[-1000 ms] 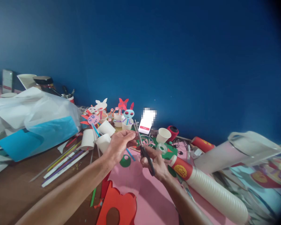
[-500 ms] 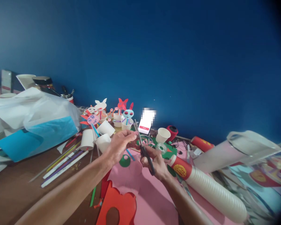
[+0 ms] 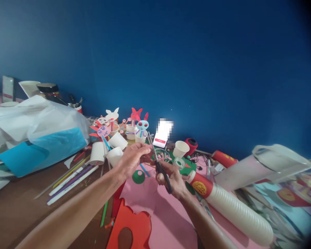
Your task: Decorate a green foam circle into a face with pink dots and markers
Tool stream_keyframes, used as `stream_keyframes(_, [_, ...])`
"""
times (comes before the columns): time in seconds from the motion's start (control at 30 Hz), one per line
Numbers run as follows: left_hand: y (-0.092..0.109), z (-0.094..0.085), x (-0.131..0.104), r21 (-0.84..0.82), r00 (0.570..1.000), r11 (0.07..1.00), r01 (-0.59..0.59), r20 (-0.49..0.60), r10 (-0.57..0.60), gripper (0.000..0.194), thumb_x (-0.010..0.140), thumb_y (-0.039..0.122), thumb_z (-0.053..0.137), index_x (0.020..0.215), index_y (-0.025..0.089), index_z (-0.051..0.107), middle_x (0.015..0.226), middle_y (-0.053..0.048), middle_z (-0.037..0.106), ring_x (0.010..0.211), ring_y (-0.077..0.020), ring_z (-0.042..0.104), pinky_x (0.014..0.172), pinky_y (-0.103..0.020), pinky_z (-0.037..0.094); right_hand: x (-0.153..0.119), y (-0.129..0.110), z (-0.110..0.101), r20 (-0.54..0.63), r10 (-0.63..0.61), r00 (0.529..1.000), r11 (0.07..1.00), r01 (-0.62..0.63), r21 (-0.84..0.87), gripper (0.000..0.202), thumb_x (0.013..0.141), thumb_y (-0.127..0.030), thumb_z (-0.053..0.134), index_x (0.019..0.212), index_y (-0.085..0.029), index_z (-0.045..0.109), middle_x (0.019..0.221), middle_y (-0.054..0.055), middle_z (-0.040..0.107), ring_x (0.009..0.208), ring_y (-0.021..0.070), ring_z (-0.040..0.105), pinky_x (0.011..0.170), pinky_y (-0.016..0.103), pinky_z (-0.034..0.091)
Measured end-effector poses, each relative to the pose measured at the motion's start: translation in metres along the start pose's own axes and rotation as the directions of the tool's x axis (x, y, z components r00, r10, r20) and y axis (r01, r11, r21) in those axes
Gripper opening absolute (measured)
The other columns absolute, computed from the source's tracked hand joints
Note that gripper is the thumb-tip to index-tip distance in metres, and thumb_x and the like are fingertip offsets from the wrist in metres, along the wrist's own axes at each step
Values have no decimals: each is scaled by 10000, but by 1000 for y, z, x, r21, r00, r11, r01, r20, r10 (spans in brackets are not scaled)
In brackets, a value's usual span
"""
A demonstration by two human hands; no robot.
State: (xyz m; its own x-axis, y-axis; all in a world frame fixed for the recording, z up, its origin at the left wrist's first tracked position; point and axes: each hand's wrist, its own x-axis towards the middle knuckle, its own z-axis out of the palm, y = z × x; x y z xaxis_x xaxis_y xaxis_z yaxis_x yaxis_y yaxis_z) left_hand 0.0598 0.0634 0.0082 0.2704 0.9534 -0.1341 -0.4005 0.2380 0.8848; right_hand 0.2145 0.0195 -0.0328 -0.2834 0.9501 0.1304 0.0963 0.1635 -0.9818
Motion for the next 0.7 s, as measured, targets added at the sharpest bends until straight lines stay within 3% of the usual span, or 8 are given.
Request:
stream_keyframes(0.4, [5, -2, 0, 42, 1000, 999, 4, 27, -5, 74, 584, 170, 603, 609, 120, 555, 563, 6, 568, 501, -106, 527, 549, -277, 463, 0, 2, -2, 27, 1, 1000, 1000, 0, -18, 453, 667, -505, 615, 937, -141, 605, 589, -18, 470, 498, 91, 401, 445, 209, 344])
stream_keyframes(0.7, [8, -6, -1, 99, 997, 995, -17, 73, 10, 79, 596, 189, 588, 621, 123, 554, 592, -8, 574, 534, -134, 549, 604, -327, 472, 0, -2, -4, 40, 21, 999, 999, -20, -26, 364, 681, -374, 613, 948, -127, 610, 551, -32, 472, 472, 78, 399, 453, 207, 311])
